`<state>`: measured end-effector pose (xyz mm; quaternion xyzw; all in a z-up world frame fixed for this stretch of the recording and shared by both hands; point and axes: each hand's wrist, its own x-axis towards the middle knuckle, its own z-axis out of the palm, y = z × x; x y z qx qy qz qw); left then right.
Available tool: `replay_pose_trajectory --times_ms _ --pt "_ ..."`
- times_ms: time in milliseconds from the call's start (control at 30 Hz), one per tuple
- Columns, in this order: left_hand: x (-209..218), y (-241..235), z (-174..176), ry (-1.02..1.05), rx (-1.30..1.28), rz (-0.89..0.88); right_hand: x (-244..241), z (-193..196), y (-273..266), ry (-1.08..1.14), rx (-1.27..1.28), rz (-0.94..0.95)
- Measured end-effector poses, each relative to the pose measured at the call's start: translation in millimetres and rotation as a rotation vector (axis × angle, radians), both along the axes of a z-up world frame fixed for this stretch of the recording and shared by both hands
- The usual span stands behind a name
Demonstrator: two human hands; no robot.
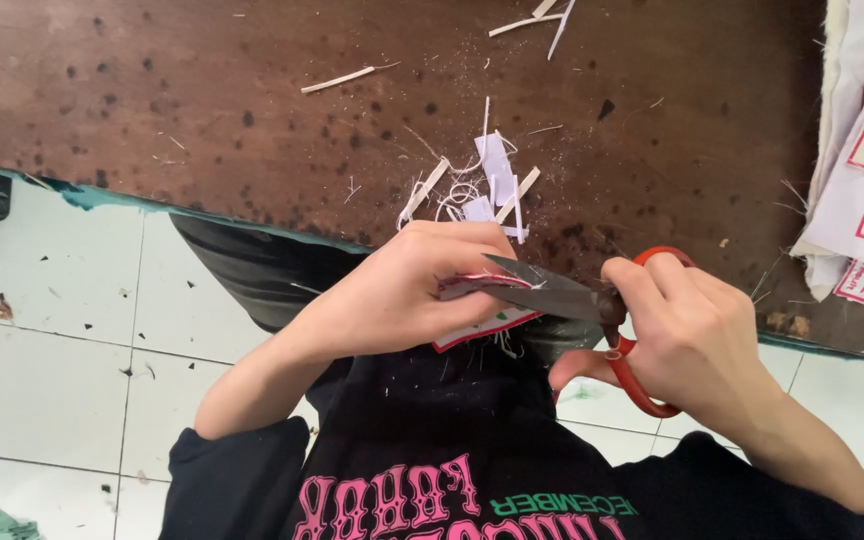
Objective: Cutting individual fabric labels from a printed strip using scissors at a workbench.
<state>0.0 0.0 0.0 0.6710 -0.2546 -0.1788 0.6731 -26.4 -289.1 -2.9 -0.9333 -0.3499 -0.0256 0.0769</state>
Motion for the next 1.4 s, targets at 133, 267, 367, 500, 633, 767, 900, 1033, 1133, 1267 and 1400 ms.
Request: replay_pose_trajectory --times_ms 133,267,367,500,633,767,900,1033,1133,1267,1400 --pt "1 1 2 -0.003 0.001 -0.009 -1 -7 -3 -0.01 0.021 0.009" --pt "1 1 -3 -0.021 -0.003 -0.011 -2 -12 -4 0.003 0.054 0.008" --pt "2 1 -4 -0.015 -0.008 -0.02 -3 -14 -5 0.02 0.073 0.001" --pt "4 5 -3 -0.025 0.011 -0.047 -2 -12 -7 0.089 0.108 -0.069" --pt "4 4 -5 -0.047 -0.016 -0.022 0 -6 -4 0.036 0.054 -0.055" --pt "3 2 -7 -0.067 0.006 -0.049 0 -4 2 0.025 0.042 -0.029" --pt "4 -1 -4 -0.034 0.015 -0.074 2 -4 7 -0.007 0.047 0.002" --pt "4 0 -6 -0.038 0.041 -0.101 2 -8 7 0.003 0.061 0.026" --pt "4 1 -6 -0.046 0.046 -0.097 2 -11 6 -0.009 0.058 0.031" --pt "3 1 -6 -0.042 0.026 -0.087 1 -14 5 -0.044 0.047 0.026" --pt "3 2 -5 -0.003 0.044 -0.107 -1 -16 0 0.061 0.107 -0.029"
